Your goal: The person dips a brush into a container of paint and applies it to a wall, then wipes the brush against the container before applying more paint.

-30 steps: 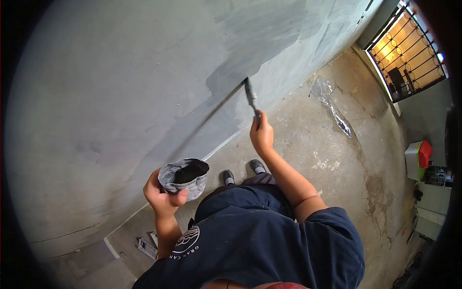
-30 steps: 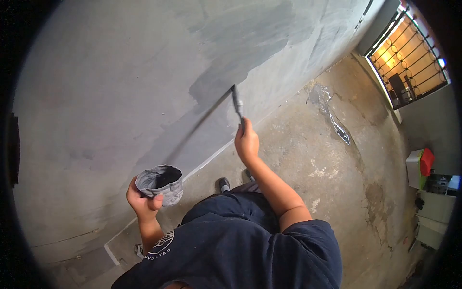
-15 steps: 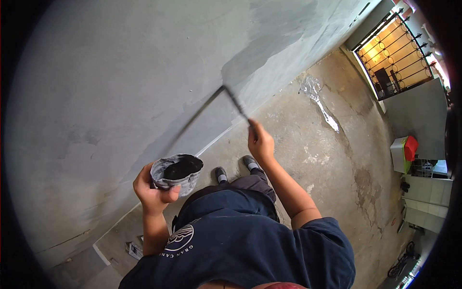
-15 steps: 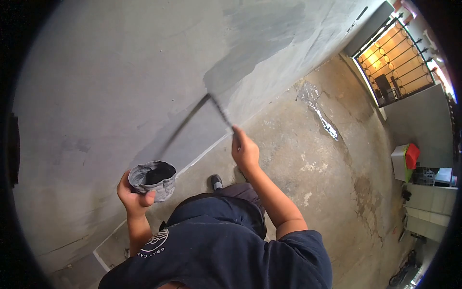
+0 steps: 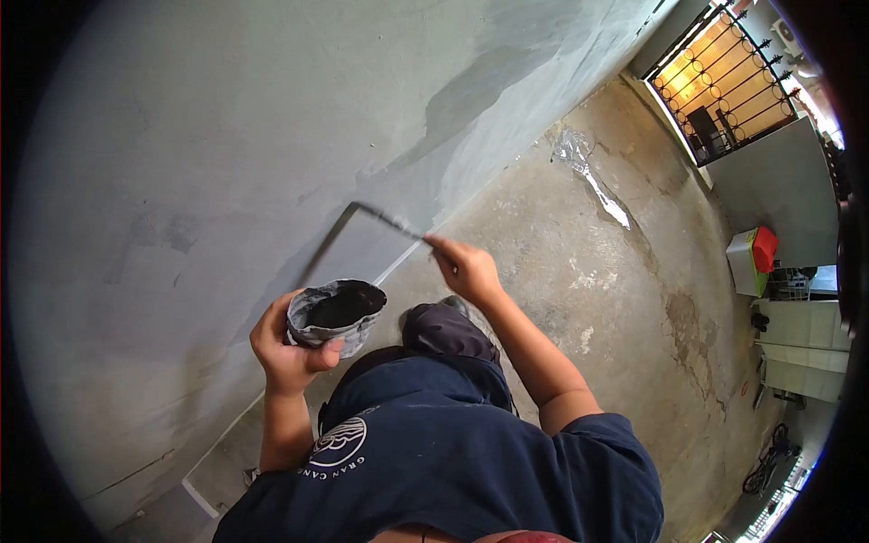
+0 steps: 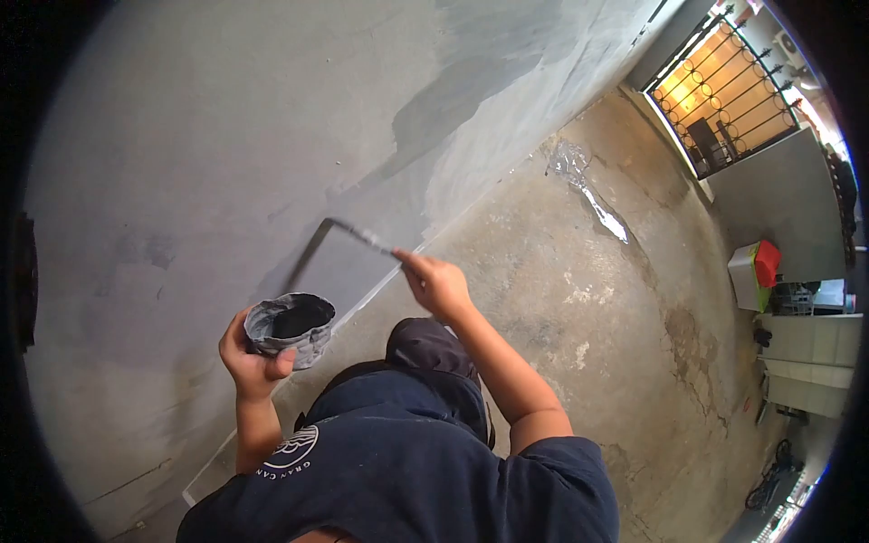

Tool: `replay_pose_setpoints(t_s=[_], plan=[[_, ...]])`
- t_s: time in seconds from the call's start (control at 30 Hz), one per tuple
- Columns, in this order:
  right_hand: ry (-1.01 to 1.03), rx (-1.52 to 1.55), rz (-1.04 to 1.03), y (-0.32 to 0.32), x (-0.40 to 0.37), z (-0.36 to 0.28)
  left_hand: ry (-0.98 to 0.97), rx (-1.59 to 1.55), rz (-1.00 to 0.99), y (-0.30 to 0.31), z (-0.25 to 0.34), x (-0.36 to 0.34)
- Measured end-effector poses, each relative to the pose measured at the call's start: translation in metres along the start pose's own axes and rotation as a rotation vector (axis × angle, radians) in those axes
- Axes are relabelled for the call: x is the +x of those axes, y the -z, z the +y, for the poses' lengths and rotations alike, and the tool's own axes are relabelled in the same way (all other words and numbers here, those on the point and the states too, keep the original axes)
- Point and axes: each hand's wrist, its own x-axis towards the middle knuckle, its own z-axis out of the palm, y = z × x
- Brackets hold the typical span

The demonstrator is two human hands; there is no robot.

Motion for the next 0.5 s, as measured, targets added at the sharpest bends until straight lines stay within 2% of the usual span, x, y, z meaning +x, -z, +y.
replay_pose_setpoints(t_s=[0.1,0.13,0.23,0.27,0.33,0.37,0.43,0.5], plan=[[-0.102,-0.005,0.243,0.005,0.031,0.015,0.039,-0.033,0.015,0.001,-0.001,-0.004],[-0.244,0.012,0.289,0.007,0.035,0.018,0.037,-0.028,0.021,0.001,-0.001,-0.004],[-0.355,0.044,0.542,0.005,0.035,0.025,0.053,-0.012,0.053,0.001,0.002,-0.008],[-0.353,0.052,0.539,0.003,0.033,0.023,0.051,0.003,0.053,0.000,0.004,-0.008],[-0.406,0.095,0.476,-0.004,0.027,0.014,0.050,0.025,0.054,-0.002,0.009,-0.008],[-0.199,0.042,0.490,-0.013,0.027,0.013,0.054,0.032,0.074,-0.005,0.012,-0.009],[-0.066,0.043,0.289,-0.027,0.021,0.004,0.062,0.047,0.089,-0.016,0.011,-0.010],[-0.082,0.045,-0.054,-0.026,0.013,-0.014,0.069,0.100,0.062,-0.019,0.019,-0.009]])
